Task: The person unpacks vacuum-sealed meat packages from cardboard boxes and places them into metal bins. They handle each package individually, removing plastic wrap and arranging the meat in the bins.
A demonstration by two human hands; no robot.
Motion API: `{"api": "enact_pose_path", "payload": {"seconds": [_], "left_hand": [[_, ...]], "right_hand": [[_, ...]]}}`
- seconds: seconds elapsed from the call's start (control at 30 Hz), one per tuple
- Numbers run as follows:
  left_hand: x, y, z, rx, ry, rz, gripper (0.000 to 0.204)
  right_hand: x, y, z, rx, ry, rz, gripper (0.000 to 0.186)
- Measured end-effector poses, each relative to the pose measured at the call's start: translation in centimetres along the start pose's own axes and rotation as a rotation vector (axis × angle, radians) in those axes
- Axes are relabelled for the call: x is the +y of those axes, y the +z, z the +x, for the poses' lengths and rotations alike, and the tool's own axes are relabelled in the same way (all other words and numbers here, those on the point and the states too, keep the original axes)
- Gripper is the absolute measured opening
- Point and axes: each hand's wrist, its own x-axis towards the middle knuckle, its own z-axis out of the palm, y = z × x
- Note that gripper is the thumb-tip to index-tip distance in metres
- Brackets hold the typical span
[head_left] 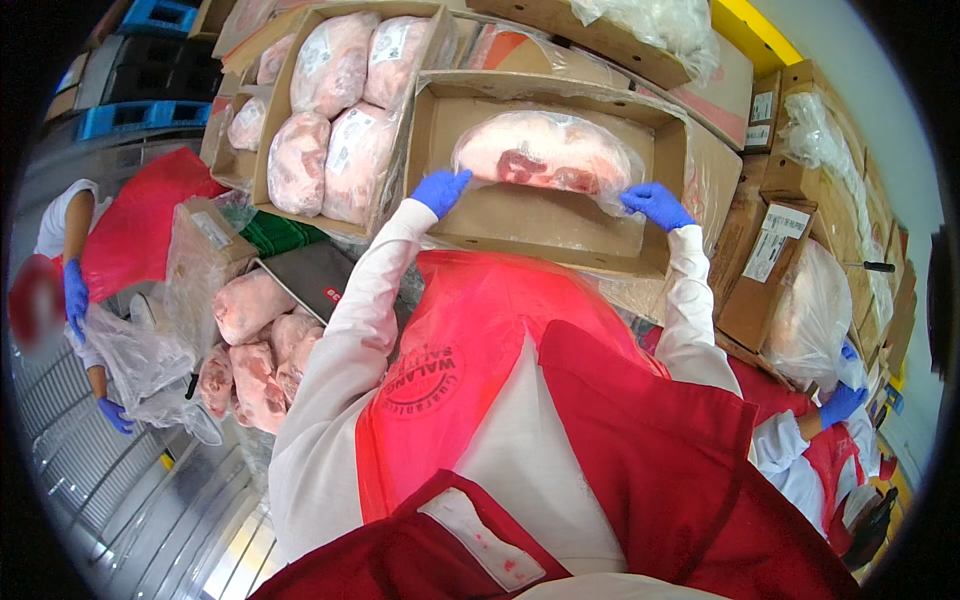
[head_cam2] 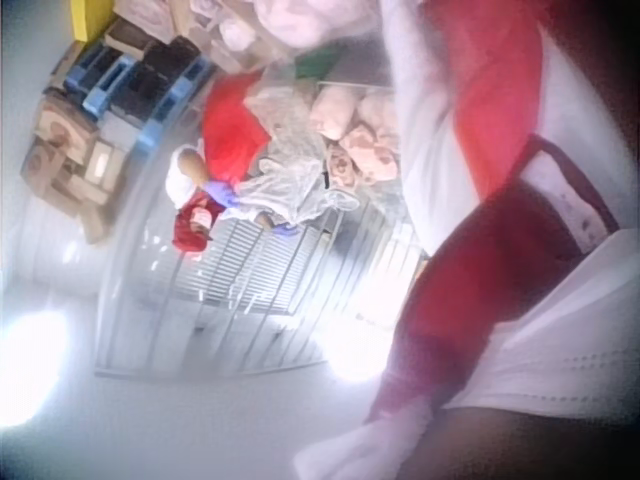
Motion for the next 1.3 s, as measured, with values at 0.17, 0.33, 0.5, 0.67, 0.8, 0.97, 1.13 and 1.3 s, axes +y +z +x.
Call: {"api": "enact_pose_path", "payload": {"seconds": [0.17, 0.33, 0.5, 0.67, 0.8, 0.97, 1.13, 1.3], "left_hand": [[1.0, 1.1, -1.0, 0.023, -0.052, -0.005, 0.033], [2.1, -0.4, -0.2, -0.043, -0.25, -0.212, 0.036], [4.1, -3.3, 0.6, -0.112, -0.276, -0.257, 0.048], [3.6, -1.4, -0.5, -0.094, -0.399, -0.365, 0.059], [4.9, -1.4, -1.2, -0.149, -0.418, -0.439, 0.056], [3.9, -1.5, -2.4, -0.435, -0.152, -0.124, 0.049], [6.6, -3.0, 2.5, -0.197, -0.167, -0.216, 0.045], [13.6, -2.8, 9.6, 0.08, -0.317, -0.167, 0.095]], "right_hand": [[1.8, -0.7, 3.8, 0.789, -0.33, -0.489, 0.034], [3.6, -0.8, 8.9, 0.579, -0.118, -0.239, 0.031], [7.6, -2.4, 13.2, 0.693, -0.192, -0.22, 0.027], [6.6, -1.6, 13.1, 0.545, -0.129, 0.096, 0.027], [6.6, -1.7, 11.3, 0.434, -0.106, 0.131, 0.028], [3.1, -1.8, 8.5, 0.585, -0.127, -0.352, 0.03], [-0.2, -3.2, 11.0, 0.856, -0.248, -0.433, 0.032], [-4.3, -2.6, 11.6, 0.849, -0.206, -0.288, 0.032]]}}
